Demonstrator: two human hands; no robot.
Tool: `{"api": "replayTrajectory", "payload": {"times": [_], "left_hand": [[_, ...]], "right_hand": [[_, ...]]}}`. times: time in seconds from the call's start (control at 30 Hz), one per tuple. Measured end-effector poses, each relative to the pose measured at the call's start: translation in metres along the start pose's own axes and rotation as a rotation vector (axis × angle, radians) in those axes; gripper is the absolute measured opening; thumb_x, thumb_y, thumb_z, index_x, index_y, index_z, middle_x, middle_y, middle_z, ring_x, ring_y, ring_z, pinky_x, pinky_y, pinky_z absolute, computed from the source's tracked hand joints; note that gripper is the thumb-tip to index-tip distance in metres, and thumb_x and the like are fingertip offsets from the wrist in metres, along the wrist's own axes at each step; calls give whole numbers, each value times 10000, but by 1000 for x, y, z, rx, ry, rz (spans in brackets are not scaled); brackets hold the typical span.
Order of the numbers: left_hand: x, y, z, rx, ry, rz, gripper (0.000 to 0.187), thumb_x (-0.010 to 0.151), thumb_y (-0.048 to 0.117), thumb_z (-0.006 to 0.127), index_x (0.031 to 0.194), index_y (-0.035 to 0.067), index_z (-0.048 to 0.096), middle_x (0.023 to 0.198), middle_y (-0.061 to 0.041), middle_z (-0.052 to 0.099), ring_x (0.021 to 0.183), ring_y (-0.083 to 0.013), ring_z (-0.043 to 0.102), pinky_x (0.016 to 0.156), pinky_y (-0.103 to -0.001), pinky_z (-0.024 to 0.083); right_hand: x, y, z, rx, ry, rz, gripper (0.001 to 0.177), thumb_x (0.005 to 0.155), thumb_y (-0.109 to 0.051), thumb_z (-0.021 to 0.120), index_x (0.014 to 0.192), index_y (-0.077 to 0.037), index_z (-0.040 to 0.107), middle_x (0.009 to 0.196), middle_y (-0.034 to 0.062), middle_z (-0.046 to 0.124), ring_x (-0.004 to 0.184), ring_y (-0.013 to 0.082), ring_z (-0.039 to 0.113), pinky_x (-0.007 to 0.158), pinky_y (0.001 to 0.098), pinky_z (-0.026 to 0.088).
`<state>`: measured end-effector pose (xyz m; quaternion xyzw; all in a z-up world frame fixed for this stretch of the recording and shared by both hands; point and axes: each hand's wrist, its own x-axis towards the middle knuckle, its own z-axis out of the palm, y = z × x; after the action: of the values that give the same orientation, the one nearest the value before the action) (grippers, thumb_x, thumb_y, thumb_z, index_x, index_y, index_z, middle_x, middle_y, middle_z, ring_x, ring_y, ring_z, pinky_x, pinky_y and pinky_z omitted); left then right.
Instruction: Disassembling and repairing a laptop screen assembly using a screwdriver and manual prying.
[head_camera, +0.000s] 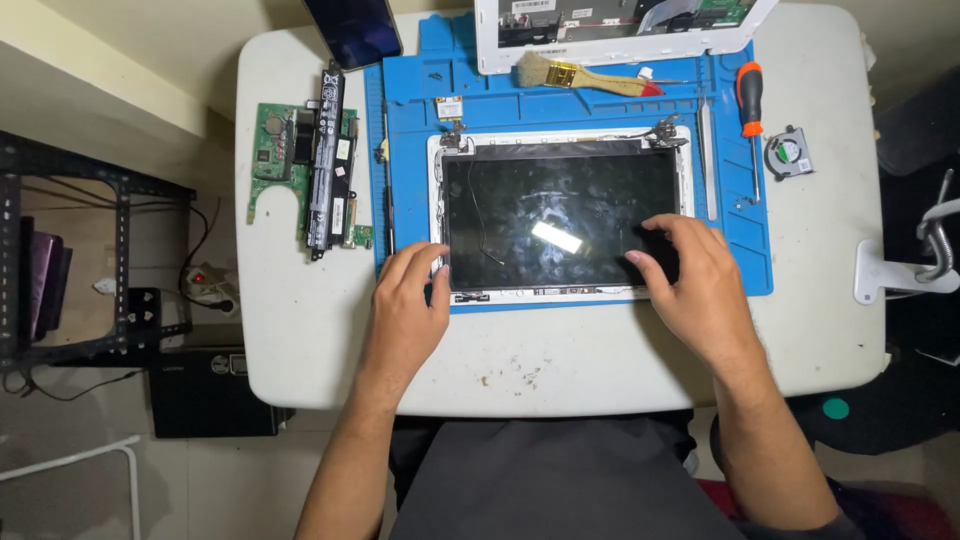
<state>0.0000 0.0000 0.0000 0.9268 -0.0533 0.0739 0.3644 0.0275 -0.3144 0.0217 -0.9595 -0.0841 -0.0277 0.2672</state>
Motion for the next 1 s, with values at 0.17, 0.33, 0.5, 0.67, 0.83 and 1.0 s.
{"api": "replayTrajectory", "payload": {"times": [0.17,0.33,0.5,0.67,0.83,1.0], "left_hand": [[6,4,-7,-60,-27,75,193,986,94,661,1156,43,737,1086,-156,718,1028,-319,708,806,-384,621],[11,8,5,133,-125,458,125,928,68,753,1049,57,780,972,-143,759,969,-273,737,802,-357,618],[22,0,19,206,-294,599,164,851,-9,789,1006,45,779,890,-145,762,895,-250,732,761,-325,603],[26,9,13,206,-361,597,196,837,-34,784,1023,27,779,887,-168,766,879,-270,741,739,-331,606],[29,15,13,206,-352,609,170,857,12,794,1024,37,778,873,-159,762,857,-254,736,724,-313,596],[26,17,31,224,-330,678,173,831,-17,793,992,41,775,820,-140,752,810,-246,730,699,-309,589]], "right_hand": [[-3,6,-3,167,22,13,330,983,-59,724,1271,55,611,1192,252,678,1120,461,659,955,531,554],[-10,11,8,34,-40,-292,299,907,-79,766,1191,-19,693,1149,145,730,1113,367,697,966,460,572],[-31,1,45,-55,13,-455,146,872,-154,818,994,-124,744,919,38,741,887,233,695,784,342,560],[-42,-21,50,-106,36,-480,169,887,-102,787,1051,-133,761,983,32,741,941,205,700,808,314,553],[-47,-22,58,-156,98,-485,167,907,-100,775,1067,-146,769,1002,17,741,967,199,696,835,326,554],[-50,-24,60,-161,118,-425,156,913,-115,772,1059,-167,787,970,18,756,942,174,699,831,305,548]]}}
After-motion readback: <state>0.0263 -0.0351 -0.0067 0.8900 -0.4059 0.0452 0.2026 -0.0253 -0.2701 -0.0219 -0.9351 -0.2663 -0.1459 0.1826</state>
